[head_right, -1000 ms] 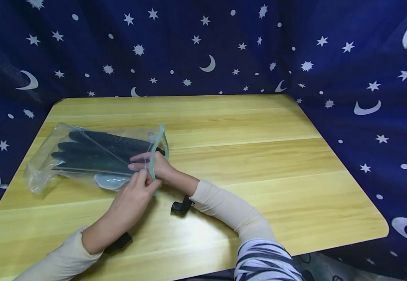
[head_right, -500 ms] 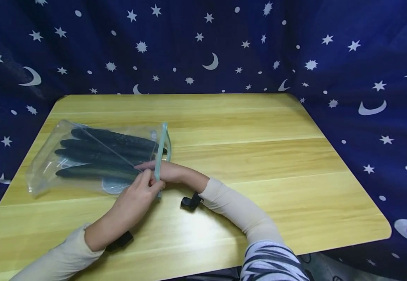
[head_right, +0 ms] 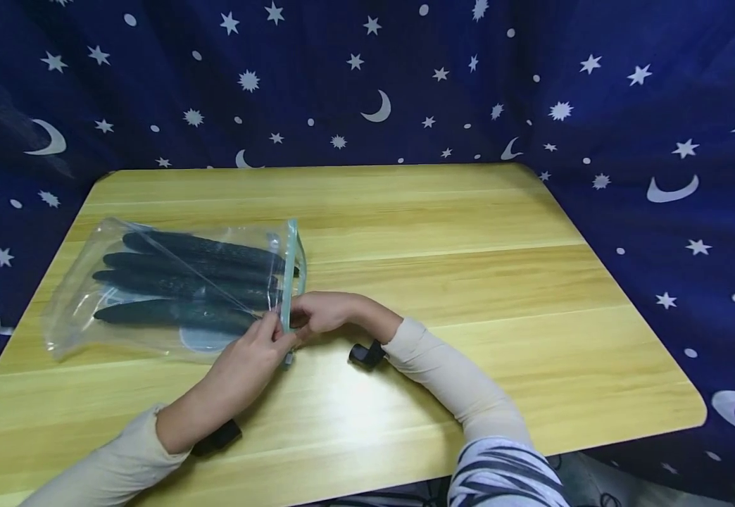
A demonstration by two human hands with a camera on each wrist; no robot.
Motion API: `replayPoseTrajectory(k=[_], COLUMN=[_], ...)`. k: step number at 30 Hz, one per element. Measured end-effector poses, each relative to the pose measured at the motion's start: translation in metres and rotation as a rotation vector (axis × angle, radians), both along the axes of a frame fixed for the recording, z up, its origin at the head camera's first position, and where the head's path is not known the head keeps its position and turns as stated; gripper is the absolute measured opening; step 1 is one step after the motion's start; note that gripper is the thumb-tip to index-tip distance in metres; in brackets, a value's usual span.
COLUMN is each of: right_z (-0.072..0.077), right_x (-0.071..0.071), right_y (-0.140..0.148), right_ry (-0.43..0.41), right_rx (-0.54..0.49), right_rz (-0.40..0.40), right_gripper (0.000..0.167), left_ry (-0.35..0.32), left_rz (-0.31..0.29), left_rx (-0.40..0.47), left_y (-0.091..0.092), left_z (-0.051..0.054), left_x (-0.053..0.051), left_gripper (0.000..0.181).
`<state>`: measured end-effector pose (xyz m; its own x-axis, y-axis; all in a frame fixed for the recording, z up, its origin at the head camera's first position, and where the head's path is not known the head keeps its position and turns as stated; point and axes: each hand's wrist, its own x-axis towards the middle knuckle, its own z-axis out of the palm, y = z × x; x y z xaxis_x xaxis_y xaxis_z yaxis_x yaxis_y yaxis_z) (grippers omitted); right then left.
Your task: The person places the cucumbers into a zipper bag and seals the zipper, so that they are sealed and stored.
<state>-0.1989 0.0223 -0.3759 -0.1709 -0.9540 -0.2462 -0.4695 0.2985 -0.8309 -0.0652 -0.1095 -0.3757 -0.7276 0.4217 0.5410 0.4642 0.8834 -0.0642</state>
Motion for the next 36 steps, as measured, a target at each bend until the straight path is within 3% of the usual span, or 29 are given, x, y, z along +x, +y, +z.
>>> replayPoseTrajectory(k=[5,14,17,20,22,24,28,31,33,36], right_z=[0.002,-0.004,-0.002,0.003,0.007,0.01,0.009,0.008,0.008,0.004], right_x=[0.003,0.001,0.002,0.003,0.005,0.008,0.017,0.026,0.03,0.034], right_y=[0.001,-0.007,-0.006,0.005,0.016,0.027,0.034,0.028,0.024,0.017], right_ry=[0.266,0.422,0.488,0.52,0.492,0.391,0.07,-0.116,-0.179,-0.199], right_rx=[-0.004,-0.173,-0.154,-0.097,-0.052,0.017,0.177,0.227,0.23,0.216], right_rz=[0.018,-0.059,-0.093,-0.142,-0.181,-0.199,-0.178,-0.192,-0.223,-0.265], right_gripper=[0.042,0.032,0.021,0.012,0.009,0.01,0.012,0.013,0.014,0.022], left_ry=[-0.031,-0.048,-0.08,-0.154,-0.217,-0.286,-0.379,-0.438,-0.461,-0.486], left_rz=[-0.038,-0.065,-0.075,-0.082,-0.076,-0.062,-0.004,0.017,-0.004,-0.019], left_rx=[0.0,0.033,0.061,0.103,0.125,0.135,0.09,0.07,0.11,0.211], left_y=[0.002,0.005,0.005,0.004,0.004,0.004,0.005,0.003,0.001,-0.009], left_z=[0.001,0.006,0.006,0.007,0.007,0.008,0.008,0.008,0.009,0.01], left_x=[-0.001,-0.004,-0.003,-0.003,-0.004,-0.005,-0.008,-0.011,-0.01,0.0], left_gripper=[0.013,0.013,0.014,0.016,0.016,0.015,0.017,0.025,0.027,0.023])
